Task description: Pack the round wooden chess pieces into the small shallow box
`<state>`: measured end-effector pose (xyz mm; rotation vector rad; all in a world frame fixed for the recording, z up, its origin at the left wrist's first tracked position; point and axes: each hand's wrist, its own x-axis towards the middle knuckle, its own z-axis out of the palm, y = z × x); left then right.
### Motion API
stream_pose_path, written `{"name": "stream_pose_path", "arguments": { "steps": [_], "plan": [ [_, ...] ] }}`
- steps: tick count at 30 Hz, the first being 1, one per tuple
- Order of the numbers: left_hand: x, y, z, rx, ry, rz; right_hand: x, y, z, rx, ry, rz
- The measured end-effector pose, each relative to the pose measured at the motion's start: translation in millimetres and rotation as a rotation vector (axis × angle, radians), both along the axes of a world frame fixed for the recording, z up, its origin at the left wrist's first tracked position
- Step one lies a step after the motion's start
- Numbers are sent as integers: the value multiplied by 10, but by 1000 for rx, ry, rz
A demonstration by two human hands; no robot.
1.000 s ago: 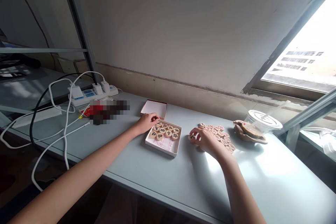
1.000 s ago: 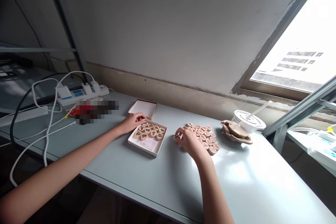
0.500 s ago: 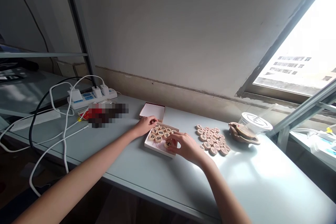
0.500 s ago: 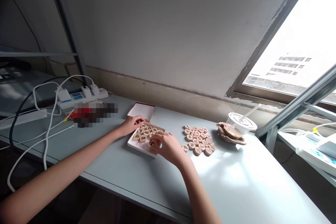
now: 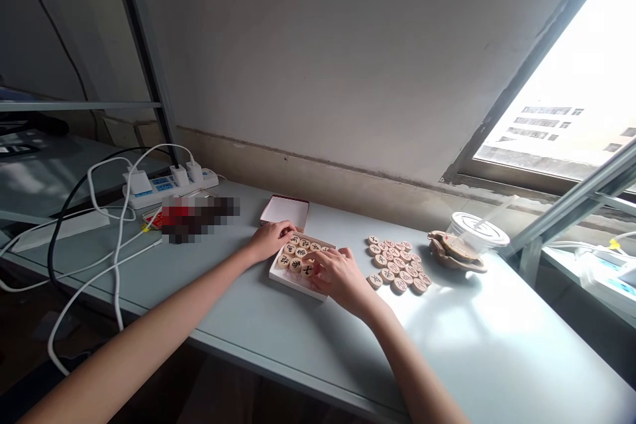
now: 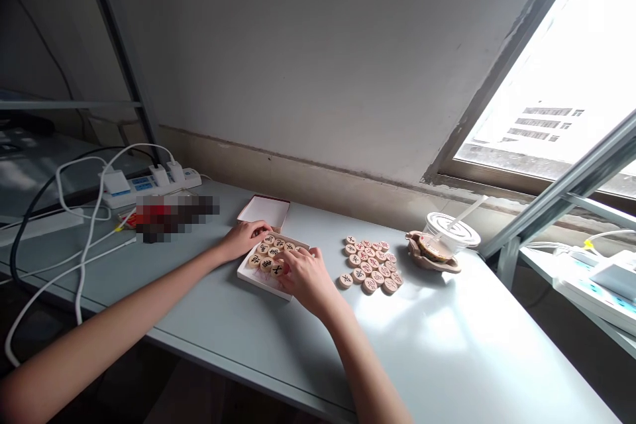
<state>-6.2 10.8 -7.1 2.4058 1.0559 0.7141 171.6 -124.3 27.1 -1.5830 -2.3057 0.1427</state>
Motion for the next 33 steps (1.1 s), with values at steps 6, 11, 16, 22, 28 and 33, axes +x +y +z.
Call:
{"name": "stream_pose_path", "arguments": {
  "steps": [6, 11, 16, 22, 28, 33],
  "plan": [
    [1, -9, -5, 12, 20, 22, -5, 4, -36, 21, -13, -7],
    [-1, -3, -20, 25, 31, 25, 76, 10, 45, 46, 62, -19],
    [-1, -27, 1, 73, 108, 123, 407, 59, 94, 248, -26, -476],
    [-18, -77, 53, 125, 172, 174, 745, 95, -206, 26, -280, -650],
    [-32, -74, 53, 126, 159, 152, 657, 111, -169, -6, -263, -592],
    [-32, -66, 49, 111, 139, 119, 589, 117, -143, 127, -273, -605]
  ]
}}
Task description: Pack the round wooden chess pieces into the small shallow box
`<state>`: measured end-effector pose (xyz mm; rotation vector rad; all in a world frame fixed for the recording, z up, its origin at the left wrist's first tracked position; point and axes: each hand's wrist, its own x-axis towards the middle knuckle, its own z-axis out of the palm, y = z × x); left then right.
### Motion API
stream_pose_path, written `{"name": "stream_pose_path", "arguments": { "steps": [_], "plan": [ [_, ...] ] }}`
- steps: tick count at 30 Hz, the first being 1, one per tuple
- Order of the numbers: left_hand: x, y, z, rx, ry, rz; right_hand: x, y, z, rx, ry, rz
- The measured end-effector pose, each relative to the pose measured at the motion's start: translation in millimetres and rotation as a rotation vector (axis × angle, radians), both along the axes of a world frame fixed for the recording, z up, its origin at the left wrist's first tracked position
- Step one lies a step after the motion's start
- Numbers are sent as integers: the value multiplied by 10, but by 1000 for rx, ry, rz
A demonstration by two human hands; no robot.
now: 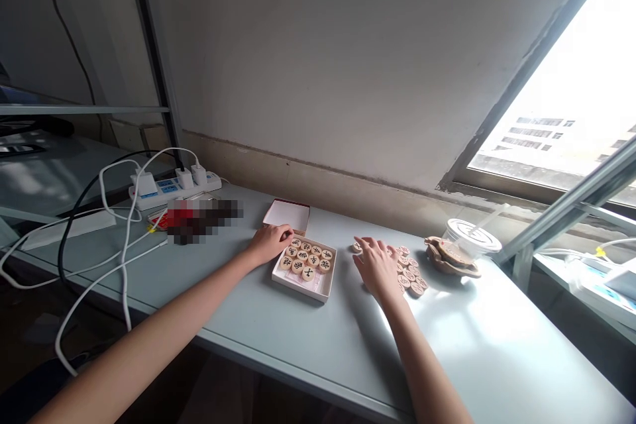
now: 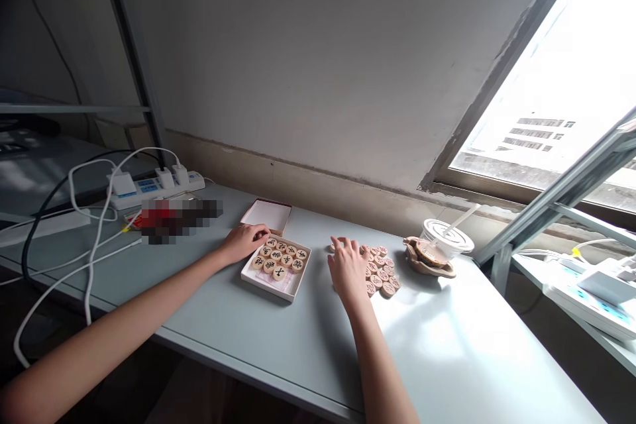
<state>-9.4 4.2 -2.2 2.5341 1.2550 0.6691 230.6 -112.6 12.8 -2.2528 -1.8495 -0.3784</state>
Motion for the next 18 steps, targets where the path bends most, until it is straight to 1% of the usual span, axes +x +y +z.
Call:
{"name": "stream_pose_path", "arguments": {
  "steps": [2, 4, 8, 12, 15, 18],
  "plan": [
    [3, -2, 3, -3, -6, -2, 10, 16, -58, 17, -28, 26],
    [4, -2, 4, -7, -9, -4, 23, 32, -103, 0, -26, 62],
    [1, 9, -7, -14, -5, -7, 22, 43, -89, -7, 22, 90],
    [-11, 28, -28, -3, -3, -15, 9, 4, 23, -40, 88, 145],
    [-18, 39, -42, 2, 4, -14, 15, -64, 171, -24, 188, 184],
    [-20, 42, -48, 3, 4, -21, -20, -146, 319, -20, 311, 333]
  ]
}}
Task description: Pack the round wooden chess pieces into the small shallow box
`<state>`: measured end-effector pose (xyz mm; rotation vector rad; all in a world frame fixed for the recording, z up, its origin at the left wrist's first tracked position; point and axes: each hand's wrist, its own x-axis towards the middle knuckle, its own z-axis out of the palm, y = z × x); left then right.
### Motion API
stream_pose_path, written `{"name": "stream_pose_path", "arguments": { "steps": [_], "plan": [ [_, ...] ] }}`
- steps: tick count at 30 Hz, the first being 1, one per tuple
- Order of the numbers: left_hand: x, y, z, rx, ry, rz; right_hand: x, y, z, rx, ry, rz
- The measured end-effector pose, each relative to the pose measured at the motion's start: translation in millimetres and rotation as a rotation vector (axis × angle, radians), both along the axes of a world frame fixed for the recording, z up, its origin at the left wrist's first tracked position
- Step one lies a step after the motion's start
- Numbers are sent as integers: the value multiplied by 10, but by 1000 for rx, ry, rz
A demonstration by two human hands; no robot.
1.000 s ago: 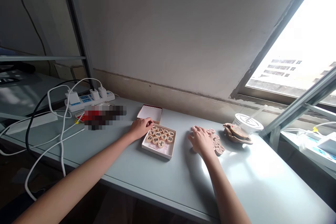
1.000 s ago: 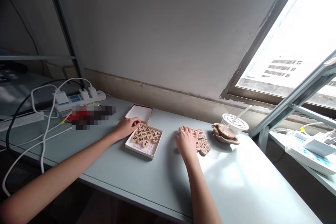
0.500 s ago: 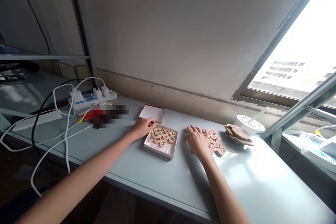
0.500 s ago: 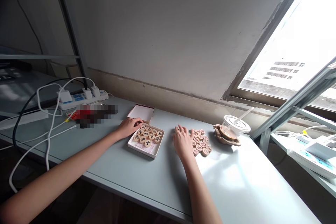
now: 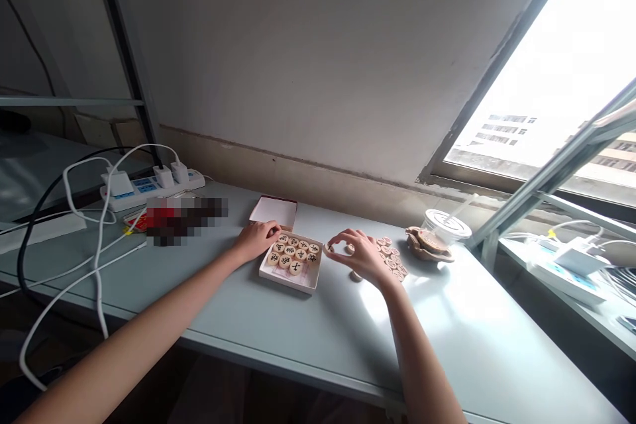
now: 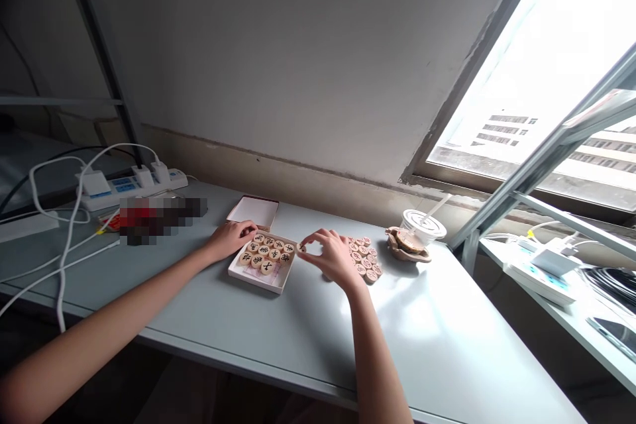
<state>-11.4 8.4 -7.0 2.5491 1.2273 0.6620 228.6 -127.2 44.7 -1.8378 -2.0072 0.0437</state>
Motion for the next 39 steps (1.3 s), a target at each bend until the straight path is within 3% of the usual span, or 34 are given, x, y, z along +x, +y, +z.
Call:
{"name": "stream_pose_path", "arguments": {
  "steps": [3, 6, 13, 19, 23, 28, 32, 35, 39],
  "plan": [
    [7, -5, 3, 5, 5, -4, -120, -45, 37, -51, 4, 154],
    [14, -8, 6, 9, 19, 3, -271, -41, -44, -88, -64, 215],
    [9, -1, 2, 14, 51, 5, -374, -39, -128, -28, -163, 109],
    [22, -57, 34, 49, 90, 15, -433, -32, -68, -74, -152, 196],
    [-49, -75, 146, 134, 91, 104, -480, -7, -66, -91, -84, 232],
    [-264, 32, 343, 214, -59, 347, -522, 11, -64, -91, -63, 259],
    [-500, 164, 380, 271, -47, 485, -562, 0, -36, -102, -38, 265],
    [-773, 187, 345, 272, 42, 588, -573, -14, -14, -84, -7, 264],
    [-1257, 52, 353, 167, 157, 741, -577, -34, 1, -53, 13, 290]
  ]
}}
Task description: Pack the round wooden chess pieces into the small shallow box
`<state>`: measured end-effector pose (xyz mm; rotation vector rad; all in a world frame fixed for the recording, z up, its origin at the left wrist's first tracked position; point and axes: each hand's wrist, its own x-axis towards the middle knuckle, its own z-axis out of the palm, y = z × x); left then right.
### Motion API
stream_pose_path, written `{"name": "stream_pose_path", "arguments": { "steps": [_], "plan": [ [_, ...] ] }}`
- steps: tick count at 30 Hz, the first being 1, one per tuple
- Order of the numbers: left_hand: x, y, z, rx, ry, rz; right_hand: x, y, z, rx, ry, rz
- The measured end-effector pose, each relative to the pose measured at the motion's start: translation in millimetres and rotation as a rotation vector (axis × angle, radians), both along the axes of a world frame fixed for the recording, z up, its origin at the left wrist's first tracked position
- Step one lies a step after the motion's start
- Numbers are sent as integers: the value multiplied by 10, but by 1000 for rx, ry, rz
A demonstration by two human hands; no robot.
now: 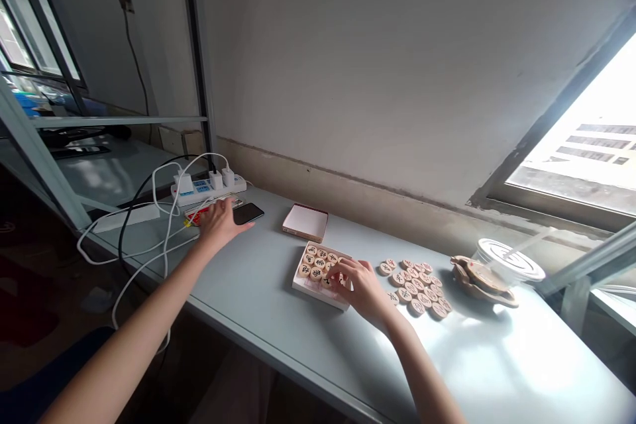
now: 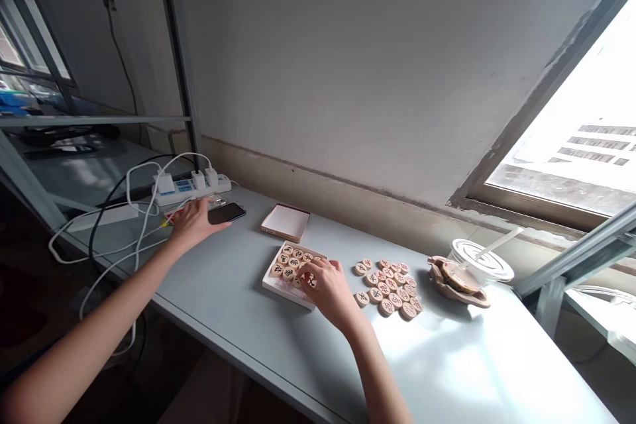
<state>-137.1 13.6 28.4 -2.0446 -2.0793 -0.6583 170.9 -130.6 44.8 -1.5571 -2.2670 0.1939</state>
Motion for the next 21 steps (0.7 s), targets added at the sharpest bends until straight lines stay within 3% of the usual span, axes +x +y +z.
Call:
{"name": "stream_pose_path", "arguments": {
  "steps": [6, 11, 15, 21],
  "plan": [
    [-632, -311, 88, -129, -32, 53, 6, 5, -24, 8, 8, 38],
    [-986, -383, 43, -248, -44, 60, 33, 28, -59, 8, 11, 40],
    [-1133, -376, 37, -281, 41, 113, 46, 36, -74, -16, 12, 30],
    [-1128, -311, -48, -236, 173, 150, 63, 33, -71, -56, 36, 15]
  ]
}}
